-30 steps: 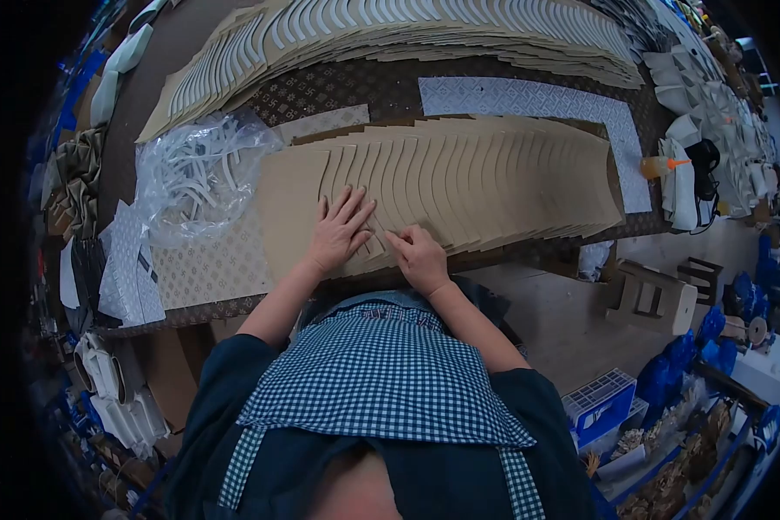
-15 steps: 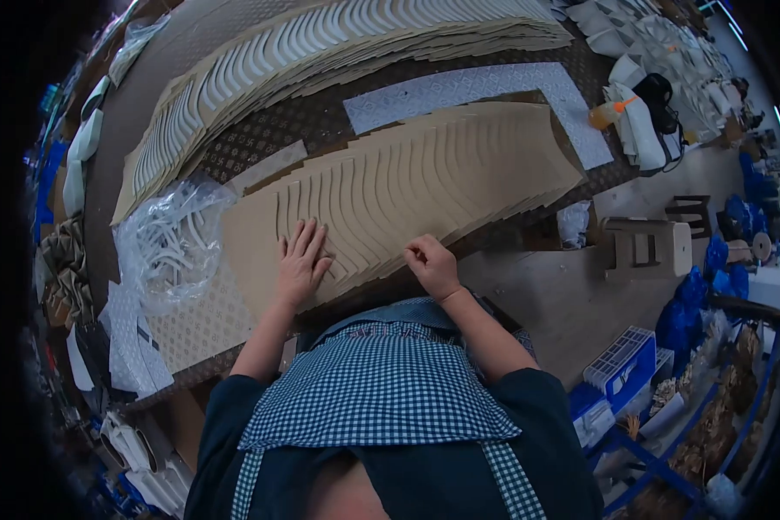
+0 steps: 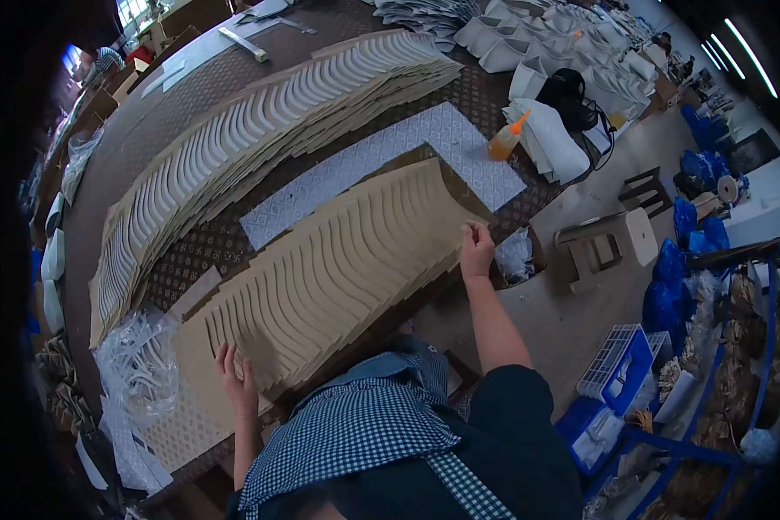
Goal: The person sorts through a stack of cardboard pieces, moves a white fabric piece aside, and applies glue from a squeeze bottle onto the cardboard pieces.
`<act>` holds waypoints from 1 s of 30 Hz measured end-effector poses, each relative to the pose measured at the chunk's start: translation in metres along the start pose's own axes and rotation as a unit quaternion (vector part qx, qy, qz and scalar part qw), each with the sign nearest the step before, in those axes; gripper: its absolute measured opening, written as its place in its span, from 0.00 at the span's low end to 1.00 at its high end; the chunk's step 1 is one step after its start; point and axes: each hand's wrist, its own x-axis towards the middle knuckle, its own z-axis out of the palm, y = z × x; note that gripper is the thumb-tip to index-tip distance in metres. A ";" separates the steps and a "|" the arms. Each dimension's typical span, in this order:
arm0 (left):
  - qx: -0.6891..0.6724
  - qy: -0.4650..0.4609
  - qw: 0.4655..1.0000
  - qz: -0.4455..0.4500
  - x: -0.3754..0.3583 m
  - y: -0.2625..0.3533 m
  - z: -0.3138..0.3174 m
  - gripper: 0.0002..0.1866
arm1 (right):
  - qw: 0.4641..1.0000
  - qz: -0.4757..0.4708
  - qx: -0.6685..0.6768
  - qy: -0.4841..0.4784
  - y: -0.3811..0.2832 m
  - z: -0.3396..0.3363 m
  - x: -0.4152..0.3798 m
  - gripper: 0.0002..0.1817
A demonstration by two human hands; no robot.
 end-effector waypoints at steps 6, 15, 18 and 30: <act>-0.019 0.019 0.995 -0.097 0.007 0.061 0.037 0.21 | 0.992 -0.046 -0.101 0.057 0.010 -0.023 0.181 0.42; -0.040 0.037 0.988 -0.147 0.024 0.147 0.071 0.20 | 0.987 -0.019 -0.159 0.022 0.047 0.000 0.323 0.45; -0.062 0.032 0.988 -0.139 0.032 0.170 0.081 0.20 | 0.990 -0.035 -0.137 0.003 0.021 0.004 0.313 0.36; -0.261 -0.080 0.957 -0.094 0.071 0.249 0.123 0.39 | 0.801 -0.262 -0.154 -0.517 -0.177 0.082 -0.037 0.35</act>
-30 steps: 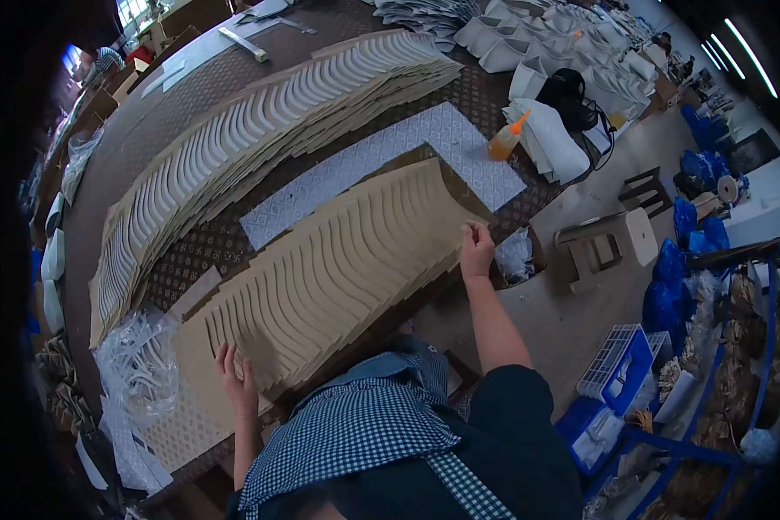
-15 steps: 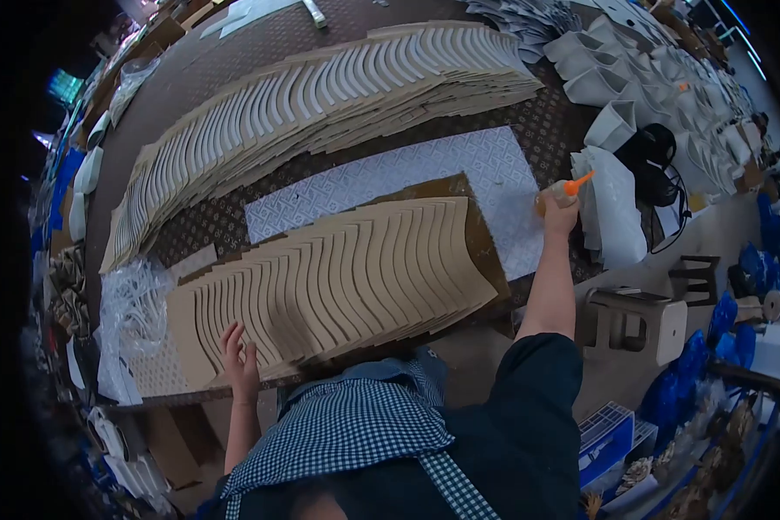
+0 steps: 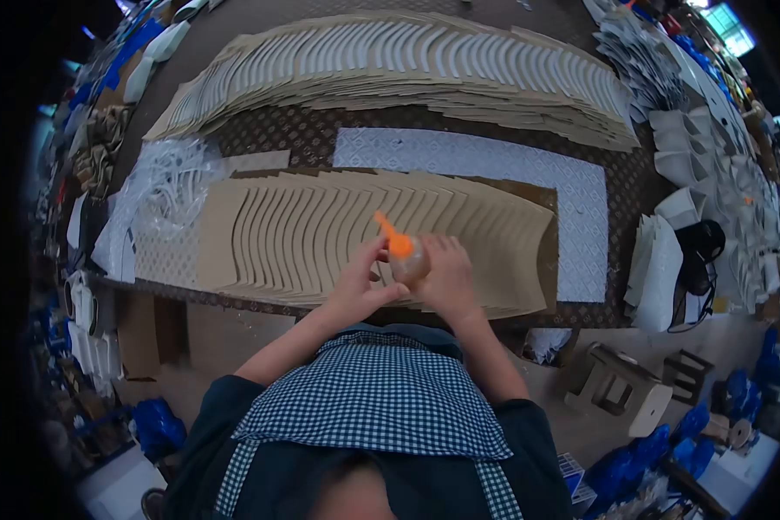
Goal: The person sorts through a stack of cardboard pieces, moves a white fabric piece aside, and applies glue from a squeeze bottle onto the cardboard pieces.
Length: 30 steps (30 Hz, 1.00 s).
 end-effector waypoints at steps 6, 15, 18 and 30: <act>-0.172 0.096 0.976 -0.093 -0.038 -0.041 -0.062 0.33 | 0.993 -0.088 0.061 -0.058 -0.068 0.065 -0.012 0.41; -0.339 0.129 0.928 -0.086 -0.069 -0.059 -0.125 0.29 | 0.683 0.231 0.659 -0.213 -0.095 0.138 -0.029 0.30; -0.380 0.124 0.913 -0.082 -0.072 -0.066 -0.138 0.30 | 0.669 0.222 0.691 -0.159 -0.111 0.154 -0.027 0.28; -0.493 0.143 0.856 -0.065 -0.074 -0.082 -0.174 0.31 | 0.777 0.107 0.620 0.000 -0.142 0.195 0.012 0.47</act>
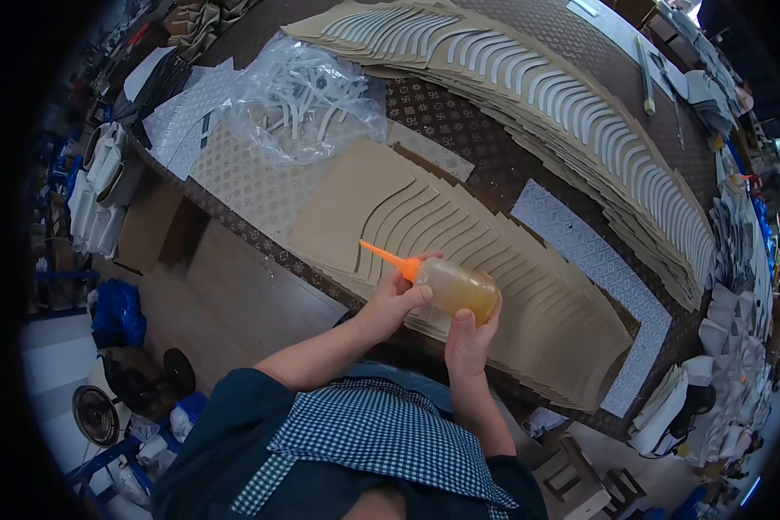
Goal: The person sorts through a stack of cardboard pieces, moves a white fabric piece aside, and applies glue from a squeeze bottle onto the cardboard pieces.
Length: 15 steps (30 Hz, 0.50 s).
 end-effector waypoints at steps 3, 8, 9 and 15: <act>0.100 0.018 0.994 -0.031 0.006 0.007 -0.045 0.27 | 1.000 -0.024 -0.007 0.006 0.006 0.005 0.026 0.47; 0.629 0.219 0.712 0.220 0.021 0.030 -0.178 0.19 | 0.996 -0.081 -0.040 0.021 0.006 0.009 0.076 0.44; 0.690 0.228 0.644 0.239 0.024 0.034 -0.203 0.19 | 0.992 -0.106 -0.069 0.018 0.010 0.006 0.087 0.43; 0.718 0.274 0.599 0.224 0.037 0.023 -0.262 0.18 | 0.957 -0.176 -0.229 -0.007 0.024 0.017 0.131 0.40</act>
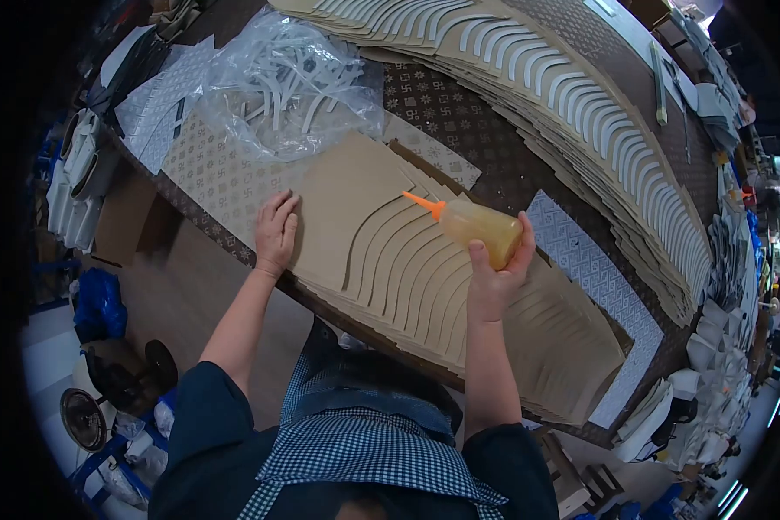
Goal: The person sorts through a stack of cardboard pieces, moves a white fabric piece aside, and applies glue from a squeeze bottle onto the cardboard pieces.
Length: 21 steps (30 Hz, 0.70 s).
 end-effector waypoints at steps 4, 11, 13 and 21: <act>0.034 -0.009 0.999 -0.017 -0.003 0.004 0.002 0.20 | 0.999 0.017 -0.041 -0.014 0.006 0.015 0.005 0.38; 0.049 -0.011 0.998 -0.027 -0.001 0.008 0.002 0.22 | 0.999 0.015 -0.048 0.017 0.022 0.013 0.005 0.35; 0.053 -0.011 0.998 -0.028 -0.001 0.009 0.002 0.22 | 0.998 0.014 -0.056 0.028 0.025 0.013 0.006 0.34; 0.096 -0.029 0.995 0.005 0.002 0.017 -0.007 0.31 | 0.998 0.036 -0.029 0.044 0.027 0.013 0.004 0.32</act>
